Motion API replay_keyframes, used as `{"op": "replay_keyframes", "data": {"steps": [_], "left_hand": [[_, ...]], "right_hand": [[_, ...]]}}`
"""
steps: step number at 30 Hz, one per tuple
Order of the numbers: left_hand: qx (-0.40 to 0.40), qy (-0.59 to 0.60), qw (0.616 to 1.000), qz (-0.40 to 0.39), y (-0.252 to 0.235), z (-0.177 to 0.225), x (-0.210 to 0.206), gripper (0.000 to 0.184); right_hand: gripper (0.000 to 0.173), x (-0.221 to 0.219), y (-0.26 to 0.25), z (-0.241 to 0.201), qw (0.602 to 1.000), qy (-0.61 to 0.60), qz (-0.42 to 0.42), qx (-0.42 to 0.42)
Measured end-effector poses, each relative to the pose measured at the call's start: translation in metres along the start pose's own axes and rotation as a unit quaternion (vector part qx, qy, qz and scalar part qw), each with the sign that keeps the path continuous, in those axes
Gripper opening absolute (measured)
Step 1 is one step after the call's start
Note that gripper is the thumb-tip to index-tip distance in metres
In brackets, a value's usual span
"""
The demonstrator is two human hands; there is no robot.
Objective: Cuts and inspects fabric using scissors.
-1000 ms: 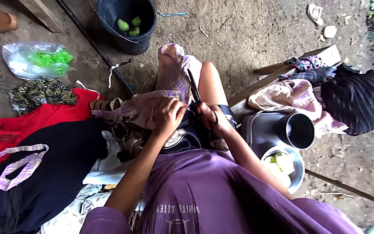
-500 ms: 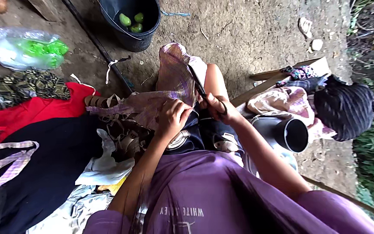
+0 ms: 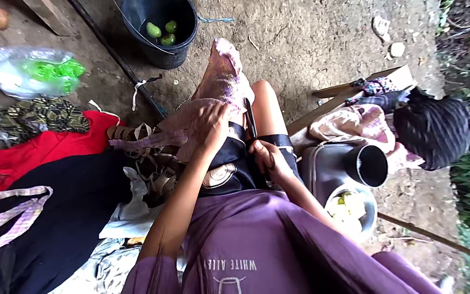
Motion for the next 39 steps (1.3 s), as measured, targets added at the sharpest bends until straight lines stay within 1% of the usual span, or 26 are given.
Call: {"op": "replay_keyframes", "data": {"steps": [2, 4, 6, 9, 12, 14, 16, 18, 19, 22, 24, 27, 29, 31, 33, 35, 39], "left_hand": [[-0.061, 0.020, 0.997, -0.037, 0.004, 0.002, -0.006, 0.021], [-0.094, 0.049, 0.992, -0.075, 0.012, 0.003, -0.004, 0.021], [-0.097, 0.057, 0.988, -0.103, 0.018, 0.004, 0.006, 0.017], [-0.081, 0.013, 0.990, -0.119, 0.028, 0.012, 0.017, 0.015], [-0.071, 0.002, 0.991, -0.117, 0.030, 0.019, 0.015, 0.015], [-0.059, -0.002, 0.991, -0.121, 0.032, 0.018, 0.012, 0.016], [-0.045, 0.004, 0.991, -0.123, 0.034, 0.013, 0.012, 0.016], [-0.041, 0.007, 0.992, -0.117, 0.038, 0.010, 0.015, 0.017], [-0.038, 0.011, 0.993, -0.113, 0.040, 0.008, 0.017, 0.017], [-0.028, 0.015, 0.994, -0.104, 0.049, 0.003, 0.020, 0.017], [-0.030, 0.020, 0.995, -0.096, 0.053, 0.003, 0.023, 0.017], [-0.036, 0.027, 0.996, -0.077, 0.057, 0.005, 0.026, 0.017], [-0.029, 0.028, 0.996, -0.076, 0.058, 0.006, 0.026, 0.018], [-0.023, 0.023, 0.997, -0.075, 0.057, 0.005, 0.027, 0.018], [-0.017, 0.025, 0.997, -0.070, 0.057, 0.004, 0.030, 0.017], [-0.011, 0.033, 0.997, -0.067, 0.059, 0.002, 0.032, 0.017], [-0.004, 0.039, 0.997, -0.072, 0.063, -0.005, 0.035, 0.019]], "right_hand": [[0.029, -0.001, -0.002, 0.000, 0.999, -0.032, 0.010, 0.013], [0.030, 0.002, -0.006, -0.003, 0.999, -0.028, 0.015, 0.006], [0.032, 0.004, -0.014, -0.006, 1.000, -0.014, 0.013, -0.001], [0.036, 0.001, -0.024, -0.009, 1.000, -0.002, 0.001, 0.001], [0.043, 0.002, -0.031, -0.011, 1.000, 0.011, -0.004, 0.003], [0.044, 0.006, -0.032, -0.012, 1.000, 0.023, 0.004, 0.003], [0.036, 0.009, -0.029, -0.012, 0.999, 0.023, 0.027, 0.008], [0.029, 0.009, -0.023, -0.012, 0.998, 0.040, 0.044, -0.006], [0.027, 0.009, -0.021, -0.011, 0.998, 0.050, 0.042, -0.015], [0.026, 0.009, -0.021, -0.012, 0.999, 0.048, 0.000, -0.016], [0.030, 0.011, -0.026, -0.015, 0.999, 0.041, -0.027, -0.015], [0.043, 0.009, -0.037, -0.023, 0.997, 0.058, -0.054, -0.017], [0.053, 0.006, -0.041, -0.027, 0.996, 0.068, -0.058, -0.020], [0.056, 0.005, -0.045, -0.030, 0.994, 0.087, -0.056, -0.020], [0.054, 0.007, -0.046, -0.032, 0.994, 0.102, -0.034, -0.017], [0.048, 0.009, -0.045, -0.032, 0.994, 0.109, -0.009, -0.014], [0.040, 0.009, -0.046, -0.034, 0.992, 0.121, -0.019, -0.003]]}}
Point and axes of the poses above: each hand's wrist, its own y-axis away from the middle knuckle, its own x-axis out of the back of the hand, z = x × y, the point moved 9 cm from there along -y, towards the middle knuckle, and after that the axes turned 12 degrees about -y, right-handed, at the moved point
